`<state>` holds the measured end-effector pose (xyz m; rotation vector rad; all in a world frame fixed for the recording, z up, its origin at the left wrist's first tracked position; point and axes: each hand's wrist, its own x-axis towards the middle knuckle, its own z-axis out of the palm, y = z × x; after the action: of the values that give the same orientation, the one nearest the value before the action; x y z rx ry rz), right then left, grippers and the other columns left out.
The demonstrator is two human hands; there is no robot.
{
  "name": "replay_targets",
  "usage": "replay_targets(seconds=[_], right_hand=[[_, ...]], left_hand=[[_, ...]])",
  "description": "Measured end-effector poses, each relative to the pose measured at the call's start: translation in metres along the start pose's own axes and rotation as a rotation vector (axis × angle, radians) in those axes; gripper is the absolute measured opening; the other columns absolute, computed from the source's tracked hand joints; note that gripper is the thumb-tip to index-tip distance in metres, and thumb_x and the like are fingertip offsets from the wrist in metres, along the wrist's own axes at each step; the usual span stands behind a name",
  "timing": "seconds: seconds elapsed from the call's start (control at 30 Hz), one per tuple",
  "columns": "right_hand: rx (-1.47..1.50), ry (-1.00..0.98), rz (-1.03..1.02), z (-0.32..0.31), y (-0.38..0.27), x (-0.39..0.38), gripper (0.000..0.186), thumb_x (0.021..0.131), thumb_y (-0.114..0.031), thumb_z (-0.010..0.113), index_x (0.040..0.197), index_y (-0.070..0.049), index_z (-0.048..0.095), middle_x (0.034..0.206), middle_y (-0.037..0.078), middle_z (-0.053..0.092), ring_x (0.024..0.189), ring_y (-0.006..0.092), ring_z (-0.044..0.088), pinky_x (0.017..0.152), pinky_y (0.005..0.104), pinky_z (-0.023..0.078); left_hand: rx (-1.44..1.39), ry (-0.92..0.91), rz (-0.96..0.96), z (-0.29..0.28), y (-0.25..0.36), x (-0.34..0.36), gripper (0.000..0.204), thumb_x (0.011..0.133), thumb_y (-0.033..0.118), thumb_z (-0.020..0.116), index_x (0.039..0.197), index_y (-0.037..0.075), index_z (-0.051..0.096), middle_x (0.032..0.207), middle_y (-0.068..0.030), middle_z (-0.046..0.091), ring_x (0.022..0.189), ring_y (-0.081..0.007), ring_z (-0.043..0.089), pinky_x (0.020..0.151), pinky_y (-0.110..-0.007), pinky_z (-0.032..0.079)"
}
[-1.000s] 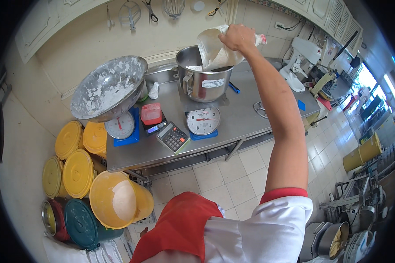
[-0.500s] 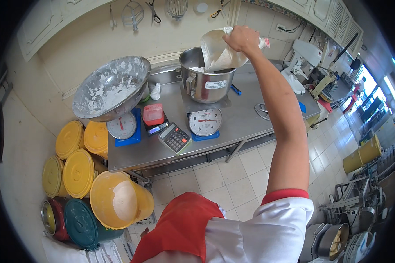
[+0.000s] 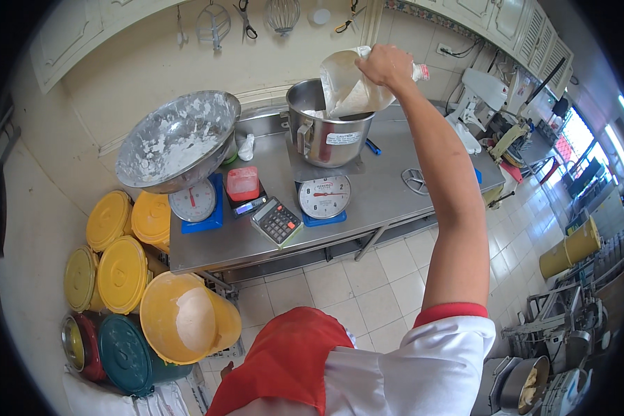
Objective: The person adds flour from a large bucket into a metal bowl, then pours oil from a pitcher and water from a tap into the bowl by hand.
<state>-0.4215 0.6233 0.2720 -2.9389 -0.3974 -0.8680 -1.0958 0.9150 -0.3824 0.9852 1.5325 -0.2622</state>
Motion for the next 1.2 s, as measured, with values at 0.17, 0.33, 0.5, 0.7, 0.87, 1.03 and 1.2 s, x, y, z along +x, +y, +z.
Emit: replay_targets(seconds=[0.17,0.33,0.5,0.7,0.87,1.03,1.2], right_hand=[[-0.013,0.037,-0.029,0.000,-0.001,0.001,0.050,0.076,-0.046,0.054,0.091,-0.001,0.069,0.096,0.024,0.065,0.089,0.0371,0.063,0.084,0.0496,0.045],[-0.015,0.040,-0.024,-0.002,-0.004,0.002,0.049,0.075,-0.045,0.054,0.091,-0.001,0.069,0.096,0.024,0.064,0.089,0.0372,0.063,0.084,0.0493,0.046],[-0.013,0.036,-0.021,-0.004,-0.008,0.003,0.049,0.074,-0.044,0.054,0.091,-0.001,0.069,0.097,0.024,0.064,0.089,0.0371,0.063,0.085,0.0489,0.045],[-0.014,0.043,-0.037,-0.003,-0.009,0.003,0.049,0.074,-0.044,0.054,0.092,-0.001,0.069,0.098,0.023,0.064,0.089,0.0370,0.063,0.086,0.0489,0.045],[-0.014,0.001,-0.023,-0.008,-0.010,0.004,0.049,0.075,-0.045,0.055,0.092,-0.001,0.068,0.099,0.023,0.064,0.091,0.0371,0.063,0.087,0.0504,0.043],[-0.041,0.029,-0.055,-0.007,-0.012,0.002,0.048,0.074,-0.044,0.056,0.092,-0.001,0.068,0.099,0.023,0.064,0.092,0.0376,0.062,0.089,0.0512,0.042],[-0.050,0.005,-0.057,-0.008,-0.013,0.003,0.048,0.074,-0.043,0.056,0.093,-0.002,0.068,0.101,0.023,0.063,0.092,0.0377,0.062,0.089,0.0507,0.041]], left_hand=[[-0.005,-0.006,0.001,0.000,0.000,0.000,0.050,0.089,0.038,0.055,0.129,0.012,0.042,0.120,-0.0113,0.051,0.100,-0.0283,0.053,0.078,-0.046,0.042],[-0.006,-0.007,0.001,-0.001,0.000,-0.001,0.050,0.089,0.038,0.055,0.129,0.012,0.042,0.121,-0.0117,0.051,0.101,-0.0286,0.053,0.079,-0.046,0.042],[-0.008,-0.012,0.005,-0.001,0.001,0.001,0.051,0.089,0.038,0.055,0.130,0.012,0.042,0.122,-0.0121,0.050,0.102,-0.0290,0.053,0.080,-0.047,0.042],[-0.005,-0.017,0.010,-0.001,0.002,0.001,0.051,0.089,0.038,0.055,0.131,0.012,0.041,0.124,-0.0126,0.050,0.103,-0.0294,0.052,0.081,-0.047,0.041],[0.006,-0.025,0.011,0.000,0.004,0.000,0.052,0.089,0.038,0.055,0.131,0.011,0.041,0.125,-0.0129,0.049,0.104,-0.0297,0.052,0.082,-0.047,0.041],[-0.024,-0.028,-0.001,-0.001,0.002,-0.003,0.052,0.089,0.038,0.055,0.132,0.011,0.040,0.126,-0.0132,0.049,0.105,-0.0299,0.052,0.083,-0.048,0.041],[-0.026,-0.015,-0.009,-0.002,0.001,-0.004,0.052,0.089,0.038,0.054,0.131,0.011,0.040,0.126,-0.0130,0.049,0.106,-0.0301,0.052,0.084,-0.048,0.041]])
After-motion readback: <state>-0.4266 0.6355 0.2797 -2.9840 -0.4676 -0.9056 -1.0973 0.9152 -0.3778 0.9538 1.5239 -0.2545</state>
